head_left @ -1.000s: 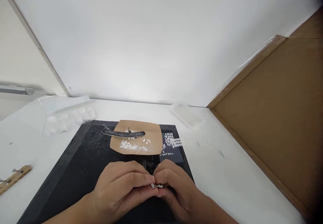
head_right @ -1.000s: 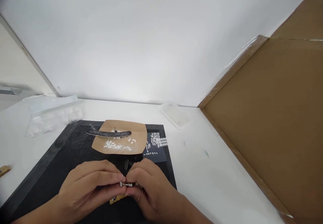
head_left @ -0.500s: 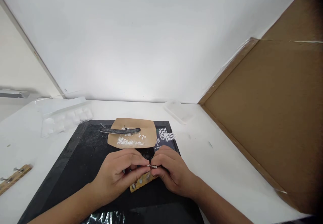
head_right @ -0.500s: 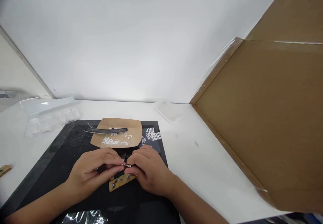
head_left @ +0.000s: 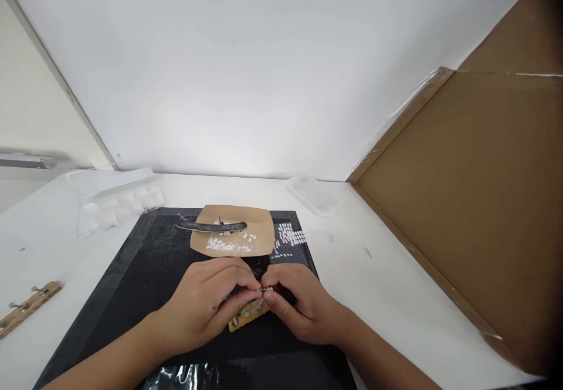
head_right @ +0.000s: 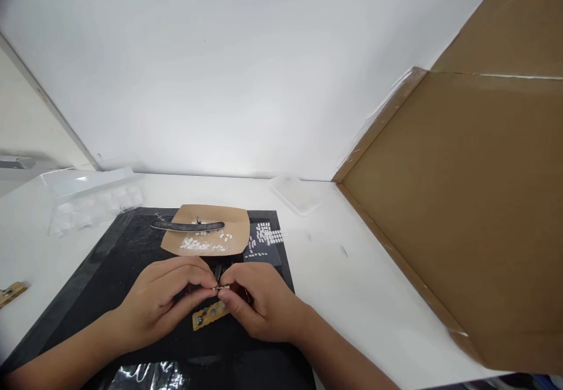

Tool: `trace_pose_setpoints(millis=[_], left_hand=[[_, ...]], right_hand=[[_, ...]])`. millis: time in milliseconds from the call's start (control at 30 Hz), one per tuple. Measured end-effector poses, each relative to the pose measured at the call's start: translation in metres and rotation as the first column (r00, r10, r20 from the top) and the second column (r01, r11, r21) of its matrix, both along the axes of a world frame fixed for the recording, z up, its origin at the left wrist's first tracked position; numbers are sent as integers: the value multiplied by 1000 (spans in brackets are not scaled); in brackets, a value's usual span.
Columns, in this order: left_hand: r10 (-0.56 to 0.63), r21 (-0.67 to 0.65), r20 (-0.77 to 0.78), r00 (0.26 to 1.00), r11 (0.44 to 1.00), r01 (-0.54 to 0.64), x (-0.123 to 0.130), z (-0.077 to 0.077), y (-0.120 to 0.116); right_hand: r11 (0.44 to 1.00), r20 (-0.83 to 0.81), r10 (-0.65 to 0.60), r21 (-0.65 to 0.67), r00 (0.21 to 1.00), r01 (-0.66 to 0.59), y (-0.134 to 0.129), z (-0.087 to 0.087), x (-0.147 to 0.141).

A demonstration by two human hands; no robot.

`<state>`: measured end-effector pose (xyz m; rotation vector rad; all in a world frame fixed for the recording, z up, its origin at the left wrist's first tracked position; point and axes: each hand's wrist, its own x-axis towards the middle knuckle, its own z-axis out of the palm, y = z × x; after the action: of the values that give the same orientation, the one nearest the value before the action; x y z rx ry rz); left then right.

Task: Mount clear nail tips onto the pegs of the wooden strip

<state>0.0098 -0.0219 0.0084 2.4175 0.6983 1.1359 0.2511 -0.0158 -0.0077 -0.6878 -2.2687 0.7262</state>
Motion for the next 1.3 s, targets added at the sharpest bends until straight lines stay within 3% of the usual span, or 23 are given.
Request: trace_pose_setpoints(millis=[100, 267, 400, 667, 833, 1000, 1300], left_hand=[[-4, 38, -9, 1000, 999, 4, -1, -2, 2], [29, 86, -9, 1000, 996, -28, 0, -6, 4], [33, 95, -16, 999, 995, -32, 4, -8, -1], [-8, 120, 49, 999, 993, 2, 6, -7, -2], [-105, -21, 108, 989, 994, 108, 7, 2, -3], [-35, -190, 229, 973, 978, 80, 12, -1, -9], [42, -504, 291, 956, 856, 116, 13, -9, -16]], right_hand=[[995, -12, 12, -99, 1000, -13, -1, 3, 0], [994, 0, -20, -111, 1000, 20, -2, 8, 0], [991, 93, 39, -130, 995, -27, -2, 9, 0], [996, -17, -18, 83, 1000, 20, -3, 1, -5], [991, -70, -23, 126, 997, 32, -1, 1, -2], [973, -104, -36, 225, 994, 58, 1, 2, -3], [946, -64, -76, 309, 995, 92, -1, 0, -6]])
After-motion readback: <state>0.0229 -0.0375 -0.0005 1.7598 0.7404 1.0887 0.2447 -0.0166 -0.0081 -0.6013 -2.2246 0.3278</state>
